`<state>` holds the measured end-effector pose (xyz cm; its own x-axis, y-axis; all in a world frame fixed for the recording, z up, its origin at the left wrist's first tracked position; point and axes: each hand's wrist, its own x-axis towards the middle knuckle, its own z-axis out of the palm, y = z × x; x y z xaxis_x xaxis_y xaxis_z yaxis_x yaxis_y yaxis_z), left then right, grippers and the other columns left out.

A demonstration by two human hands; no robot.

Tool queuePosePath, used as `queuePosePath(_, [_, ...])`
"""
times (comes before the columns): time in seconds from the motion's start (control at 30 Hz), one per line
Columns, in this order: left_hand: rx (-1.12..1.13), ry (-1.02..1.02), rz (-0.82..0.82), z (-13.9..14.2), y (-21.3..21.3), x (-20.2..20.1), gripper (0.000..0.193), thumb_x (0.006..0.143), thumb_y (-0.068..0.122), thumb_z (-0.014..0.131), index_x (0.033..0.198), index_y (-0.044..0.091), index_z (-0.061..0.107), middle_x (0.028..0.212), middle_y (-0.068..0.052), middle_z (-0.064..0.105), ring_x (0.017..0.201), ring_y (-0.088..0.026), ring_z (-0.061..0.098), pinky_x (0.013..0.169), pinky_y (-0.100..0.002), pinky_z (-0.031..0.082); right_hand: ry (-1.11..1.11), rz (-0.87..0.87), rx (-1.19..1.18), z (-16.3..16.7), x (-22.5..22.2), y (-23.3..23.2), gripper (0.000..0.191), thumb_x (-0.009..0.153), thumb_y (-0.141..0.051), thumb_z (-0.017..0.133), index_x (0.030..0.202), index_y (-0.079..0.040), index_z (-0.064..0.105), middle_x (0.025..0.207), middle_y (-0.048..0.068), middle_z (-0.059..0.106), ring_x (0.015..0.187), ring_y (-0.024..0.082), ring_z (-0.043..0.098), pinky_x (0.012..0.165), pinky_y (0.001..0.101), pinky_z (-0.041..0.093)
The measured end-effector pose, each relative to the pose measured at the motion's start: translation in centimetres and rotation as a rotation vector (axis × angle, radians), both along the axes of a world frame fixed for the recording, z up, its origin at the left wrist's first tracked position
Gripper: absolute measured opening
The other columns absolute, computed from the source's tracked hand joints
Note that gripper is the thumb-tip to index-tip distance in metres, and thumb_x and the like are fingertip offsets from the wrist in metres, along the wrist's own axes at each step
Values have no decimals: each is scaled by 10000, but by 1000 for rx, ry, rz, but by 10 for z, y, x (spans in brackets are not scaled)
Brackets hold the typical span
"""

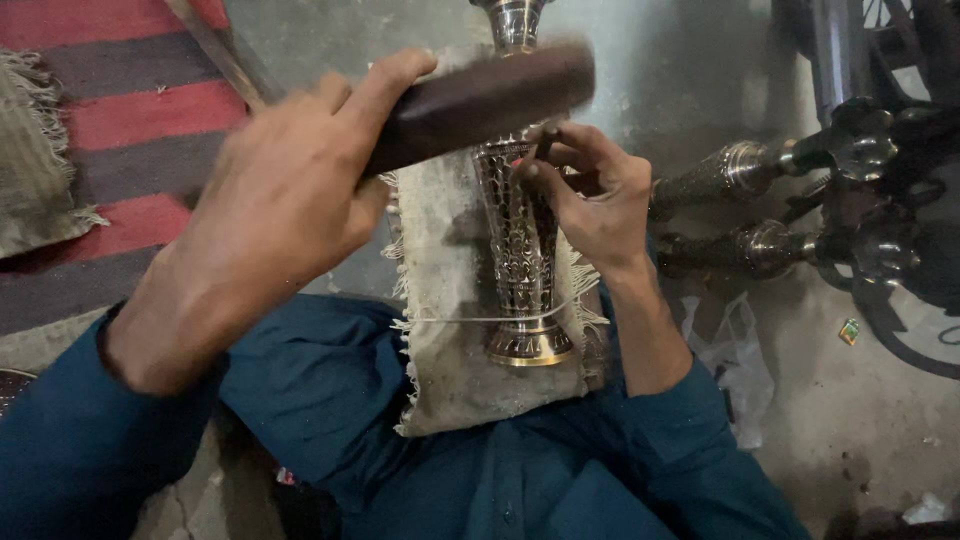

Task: The person uses a small chisel and a wooden mallet to engrave intricate patterns onto a silver-colored metal vase. The vase is secured on a cloth pad on the person's lap, and the person repeatedly strikes the chisel to create detailed designs.

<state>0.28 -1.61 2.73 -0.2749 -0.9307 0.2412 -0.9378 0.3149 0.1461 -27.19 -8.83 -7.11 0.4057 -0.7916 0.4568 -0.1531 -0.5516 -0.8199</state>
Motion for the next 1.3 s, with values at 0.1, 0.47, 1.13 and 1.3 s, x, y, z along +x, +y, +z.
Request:
queuePosePath(0.1, [58,19,8,-3,-2,-4,779,839,15,729,1548,177,448,995,-172,640,912,-363,674,820,-538,529,23,-20,4,1,0,1,213,1021,65,692,1226,17,666,1041,141,785,951,187,788,837,285,683])
queuePosePath(0.47, [-267,-251,41,-17,-2,-2,656,1023,72,700,1581,279,423,1001,-123,632,921,-289,672,894,-509,564,20,28,-28,-1,-1,-3,215,1035,54,681,1241,-5,663,1037,131,787,932,178,794,821,287,693])
queuePosePath(1.13, [-68,-10,7,-26,-12,-1,645,937,10,660,1526,227,513,988,-171,634,954,-354,661,908,-568,499,1,37,18,-2,-3,-3,268,1026,63,674,1285,-6,659,1061,118,783,947,172,791,822,284,697])
queuePosePath(1.3, [-174,-20,-6,-26,-12,-1,643,936,41,669,1530,210,490,997,-159,626,978,-347,647,952,-578,481,2,35,17,-2,-4,-2,273,1030,67,665,1295,3,653,1075,117,780,971,179,789,842,285,691])
